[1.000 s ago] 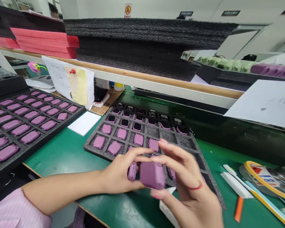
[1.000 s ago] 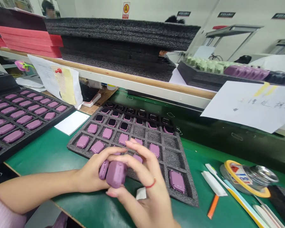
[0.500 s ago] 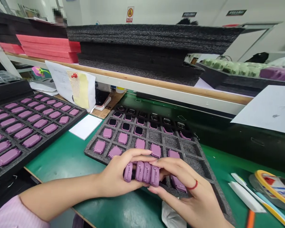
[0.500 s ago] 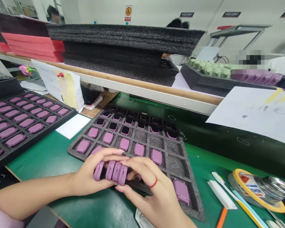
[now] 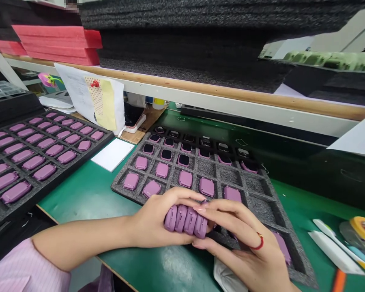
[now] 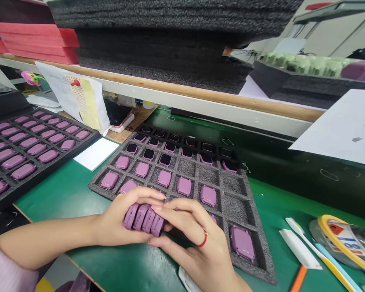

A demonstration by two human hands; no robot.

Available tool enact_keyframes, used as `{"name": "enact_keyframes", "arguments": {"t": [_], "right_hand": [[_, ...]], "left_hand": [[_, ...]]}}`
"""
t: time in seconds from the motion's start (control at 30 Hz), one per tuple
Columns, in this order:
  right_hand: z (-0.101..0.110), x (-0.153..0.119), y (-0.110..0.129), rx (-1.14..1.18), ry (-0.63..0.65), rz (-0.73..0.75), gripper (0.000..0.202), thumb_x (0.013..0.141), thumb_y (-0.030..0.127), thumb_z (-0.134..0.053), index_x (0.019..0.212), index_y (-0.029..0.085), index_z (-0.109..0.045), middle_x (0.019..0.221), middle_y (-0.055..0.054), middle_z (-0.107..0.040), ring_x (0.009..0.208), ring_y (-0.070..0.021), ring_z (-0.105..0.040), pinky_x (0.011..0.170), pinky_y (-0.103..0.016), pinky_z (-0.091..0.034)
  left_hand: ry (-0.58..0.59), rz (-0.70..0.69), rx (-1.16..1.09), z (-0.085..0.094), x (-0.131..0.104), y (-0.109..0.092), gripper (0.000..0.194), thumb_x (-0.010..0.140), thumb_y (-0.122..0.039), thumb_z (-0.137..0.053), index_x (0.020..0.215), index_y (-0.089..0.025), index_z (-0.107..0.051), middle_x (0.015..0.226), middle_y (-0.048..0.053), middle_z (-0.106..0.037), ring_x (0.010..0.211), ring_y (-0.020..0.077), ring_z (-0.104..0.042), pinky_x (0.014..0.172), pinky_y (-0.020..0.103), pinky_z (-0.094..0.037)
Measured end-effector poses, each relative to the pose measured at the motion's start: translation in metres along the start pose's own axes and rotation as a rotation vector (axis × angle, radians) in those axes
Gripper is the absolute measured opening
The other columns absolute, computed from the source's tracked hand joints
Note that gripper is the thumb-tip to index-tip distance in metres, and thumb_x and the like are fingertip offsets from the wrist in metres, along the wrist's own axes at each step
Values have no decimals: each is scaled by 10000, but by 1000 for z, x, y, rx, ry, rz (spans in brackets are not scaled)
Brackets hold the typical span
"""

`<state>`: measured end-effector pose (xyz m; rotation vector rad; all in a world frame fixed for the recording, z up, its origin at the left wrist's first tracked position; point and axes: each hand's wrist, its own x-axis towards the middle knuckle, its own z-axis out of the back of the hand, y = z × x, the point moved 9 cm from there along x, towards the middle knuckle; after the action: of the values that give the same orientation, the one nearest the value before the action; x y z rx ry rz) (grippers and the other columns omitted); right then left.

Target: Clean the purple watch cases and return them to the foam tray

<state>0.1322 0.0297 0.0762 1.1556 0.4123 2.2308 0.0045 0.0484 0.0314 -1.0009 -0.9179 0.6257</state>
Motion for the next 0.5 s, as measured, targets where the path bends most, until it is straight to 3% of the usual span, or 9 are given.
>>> {"name": "enact_keyframes", "arguments": {"t": [0.13,0.33,0.43,0.5], "right_hand": [[1,-1,-3,56,0,-9,377,842,301,-778,1210,289,-697,1131,-98,-654,893,-205,-737,709,-288,-652],[-2,2,-8,353,30,-86,288,879,136,-712,1075,335,-783,1064,-64,-673,727,-118,-712,652,-233,-634],[0,4,-13,465,-13,-152,207,862,150,-732,914,329,-822,918,-58,-716,722,-138,-714,596,-219,-627],[1,4,-15,466,-38,-179,174,833,166,-764,837,327,-828,767,-53,-722,797,-187,-730,617,-238,-640]], "left_hand": [[14,-3,-44,-2,-1,-2,628,760,-242,-818,1303,-238,-502,1265,102,-700,1169,260,-691,1040,389,-513],[-10,58,-204,-3,0,-2,619,716,-115,-840,1241,-231,-532,1225,91,-708,1177,236,-689,1029,350,-523],[-24,145,-323,-5,1,3,650,649,-64,-873,1194,-232,-560,1224,77,-696,1191,243,-673,1037,363,-519],[1,236,-495,-12,0,9,639,634,-39,-875,1161,-230,-570,1147,51,-713,1083,216,-713,956,344,-559]]}}
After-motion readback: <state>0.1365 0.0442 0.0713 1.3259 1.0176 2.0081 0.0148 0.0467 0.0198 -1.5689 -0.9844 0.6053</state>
